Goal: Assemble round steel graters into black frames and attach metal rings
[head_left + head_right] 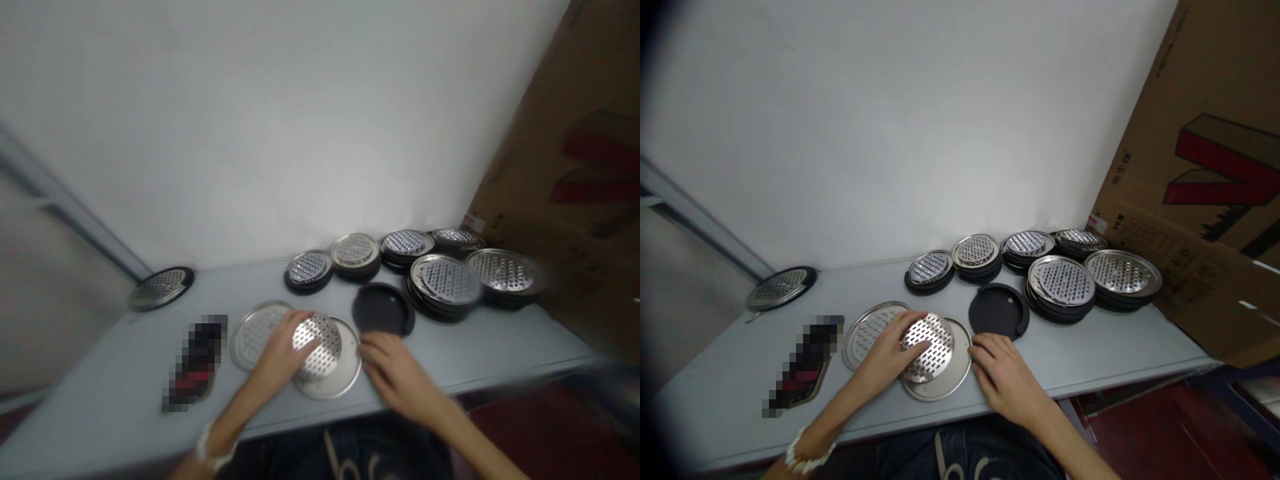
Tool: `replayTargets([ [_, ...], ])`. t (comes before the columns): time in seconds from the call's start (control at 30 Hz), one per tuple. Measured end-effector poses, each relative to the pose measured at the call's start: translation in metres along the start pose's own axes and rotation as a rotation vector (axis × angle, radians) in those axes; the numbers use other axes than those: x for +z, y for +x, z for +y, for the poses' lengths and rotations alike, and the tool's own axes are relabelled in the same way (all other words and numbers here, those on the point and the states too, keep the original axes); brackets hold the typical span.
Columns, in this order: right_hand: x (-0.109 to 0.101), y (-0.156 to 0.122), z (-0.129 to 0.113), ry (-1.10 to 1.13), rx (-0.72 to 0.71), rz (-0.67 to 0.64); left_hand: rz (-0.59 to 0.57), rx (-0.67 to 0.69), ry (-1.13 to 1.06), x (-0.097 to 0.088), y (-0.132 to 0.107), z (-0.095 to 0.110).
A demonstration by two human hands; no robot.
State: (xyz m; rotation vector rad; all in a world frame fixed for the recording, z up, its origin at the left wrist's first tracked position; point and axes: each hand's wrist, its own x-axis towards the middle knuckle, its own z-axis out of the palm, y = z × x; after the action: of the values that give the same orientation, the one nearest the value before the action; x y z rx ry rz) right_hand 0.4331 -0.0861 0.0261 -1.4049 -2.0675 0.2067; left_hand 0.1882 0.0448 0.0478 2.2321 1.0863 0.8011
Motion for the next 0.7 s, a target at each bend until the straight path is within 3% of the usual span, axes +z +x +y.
replayTargets([
  [0.37, 0.0, -0.001, 0.0, -0.021, 0.01, -0.057, -0.176, 0.107, 0.23, 0.015, -0.02, 0.01],
  [0.7, -0.002, 0.0, -0.001, -0.005, 0.009, -0.063, -0.118, 0.228, 0.396, 0.017, -0.039, 0.005],
])
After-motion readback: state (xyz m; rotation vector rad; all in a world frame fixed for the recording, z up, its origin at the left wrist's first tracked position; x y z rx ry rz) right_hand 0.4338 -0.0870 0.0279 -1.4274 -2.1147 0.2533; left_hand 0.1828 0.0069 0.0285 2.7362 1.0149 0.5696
